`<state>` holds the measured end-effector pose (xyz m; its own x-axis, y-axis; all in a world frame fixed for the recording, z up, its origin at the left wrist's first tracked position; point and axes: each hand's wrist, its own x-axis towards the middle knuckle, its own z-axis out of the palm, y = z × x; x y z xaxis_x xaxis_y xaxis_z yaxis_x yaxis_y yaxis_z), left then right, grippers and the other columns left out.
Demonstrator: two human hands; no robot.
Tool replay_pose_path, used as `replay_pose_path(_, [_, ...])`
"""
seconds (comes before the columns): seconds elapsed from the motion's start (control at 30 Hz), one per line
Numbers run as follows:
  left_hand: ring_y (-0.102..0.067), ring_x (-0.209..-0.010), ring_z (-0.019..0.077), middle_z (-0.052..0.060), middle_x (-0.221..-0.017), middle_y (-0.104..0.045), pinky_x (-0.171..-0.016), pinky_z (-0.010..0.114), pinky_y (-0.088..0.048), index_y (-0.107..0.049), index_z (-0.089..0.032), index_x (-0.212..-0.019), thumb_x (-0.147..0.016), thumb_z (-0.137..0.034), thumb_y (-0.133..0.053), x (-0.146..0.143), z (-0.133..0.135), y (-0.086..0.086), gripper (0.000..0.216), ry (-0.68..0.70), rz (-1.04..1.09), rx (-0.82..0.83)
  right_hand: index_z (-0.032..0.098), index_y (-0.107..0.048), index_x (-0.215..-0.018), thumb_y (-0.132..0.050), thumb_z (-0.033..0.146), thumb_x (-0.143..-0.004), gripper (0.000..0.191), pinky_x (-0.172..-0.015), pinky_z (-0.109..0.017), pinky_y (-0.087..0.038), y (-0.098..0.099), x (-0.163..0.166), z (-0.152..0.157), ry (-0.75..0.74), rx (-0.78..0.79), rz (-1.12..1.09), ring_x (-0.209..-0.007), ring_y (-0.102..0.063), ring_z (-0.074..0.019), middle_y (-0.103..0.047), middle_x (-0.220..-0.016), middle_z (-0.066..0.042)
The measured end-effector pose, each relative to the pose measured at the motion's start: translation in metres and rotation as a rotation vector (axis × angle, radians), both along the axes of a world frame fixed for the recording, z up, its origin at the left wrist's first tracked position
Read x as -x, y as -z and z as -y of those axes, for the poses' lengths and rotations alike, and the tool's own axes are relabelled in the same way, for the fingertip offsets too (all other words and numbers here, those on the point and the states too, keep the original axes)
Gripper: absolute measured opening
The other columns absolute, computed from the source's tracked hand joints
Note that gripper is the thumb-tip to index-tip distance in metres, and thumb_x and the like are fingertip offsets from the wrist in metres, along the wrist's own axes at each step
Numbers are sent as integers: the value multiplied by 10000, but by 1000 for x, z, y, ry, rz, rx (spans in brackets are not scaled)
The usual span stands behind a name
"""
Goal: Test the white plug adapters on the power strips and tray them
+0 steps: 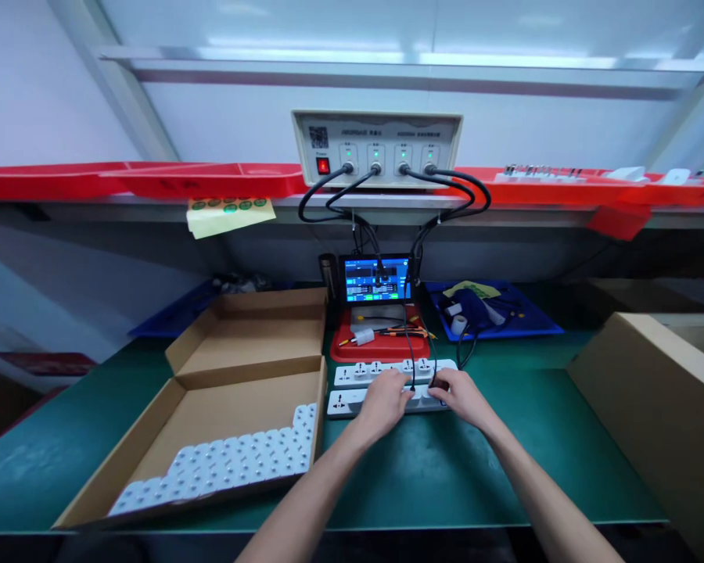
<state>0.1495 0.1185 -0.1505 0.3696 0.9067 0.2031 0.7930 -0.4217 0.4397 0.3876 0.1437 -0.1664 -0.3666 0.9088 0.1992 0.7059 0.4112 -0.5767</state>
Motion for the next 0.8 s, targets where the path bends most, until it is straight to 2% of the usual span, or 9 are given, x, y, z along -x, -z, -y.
replay_pose_path(0.07, [-711, -1024, 279, 103, -1046, -783, -917, 367, -509, -782, -178, -999, -976, -178, -715, -16, -6, 4, 71, 0, 55, 33, 212, -684, -832, -681, 218, -933, 101, -755, -305, -432, 6, 2, -1, -32, -37, -21, -833, -671, -220, -759, -877, -35])
replay_pose_path(0.17, [-714, -957, 245, 73, -976, -789, -875, 335, -494, -756, -194, -896, -960, -125, -684, -17, -9, 3, 119, -10, 170, 32, 218, -685, -894, -624, 268, -995, 128, -731, -311, -426, 6, 2, 2, 1, -73, -97, -792, -651, -218, -746, -862, -35])
replay_pose_path(0.23, [-710, -935, 228, 65, -966, -791, -869, 323, -484, -754, -201, -896, -975, -148, -659, -4, -7, -2, 134, -11, 274, 7, 219, -689, -882, -632, 294, -1004, 154, -717, -310, -422, 1, 4, 6, 23, -78, -136, -772, -647, -217, -738, -835, -33])
replay_pose_path(0.33, [-698, -884, 215, 57, -930, -793, -836, 311, -467, -760, -202, -882, -1003, -235, -632, 32, -2, -9, 180, -25, 394, 9, 219, -731, -869, -661, 264, -993, 149, -746, -307, -438, -8, 18, 10, -43, -50, -146, -809, -681, -222, -769, -853, -32])
replay_pose_path(0.47, [-656, -797, 205, 42, -829, -765, -765, 301, -428, -742, -190, -803, -995, -335, -622, 88, 3, -6, 269, -148, 390, 62, 222, -797, -921, -683, 196, -989, 136, -778, -297, -457, -12, 56, 11, -161, -19, -141, -833, -719, -213, -814, -904, -29])
replay_pose_path(0.53, [-627, -760, 200, 35, -781, -737, -731, 298, -400, -723, -186, -767, -983, -360, -621, 107, 4, -1, 296, -185, 354, 100, 224, -812, -936, -699, 176, -987, 132, -799, -293, -462, -12, 77, 8, -199, -36, -123, -859, -728, -212, -821, -927, -32])
replay_pose_path(0.67, [-613, -752, 197, 31, -763, -721, -729, 299, -381, -711, -180, -762, -967, -343, -616, 118, 6, 7, 279, -191, 328, 123, 215, -819, -949, -722, 174, -987, 111, -832, -295, -470, -9, 108, 1, -205, -60, -54, -909, -728, -221, -818, -961, -49])
replay_pose_path(0.8, [-624, -771, 199, 41, -786, -734, -736, 301, -382, -723, -177, -776, -965, -308, -609, 116, 6, 7, 256, -187, 320, 115, 211, -813, -953, -718, 188, -994, 106, -830, -295, -465, -8, 119, -5, -187, -44, 11, -923, -724, -227, -815, -971, -50])
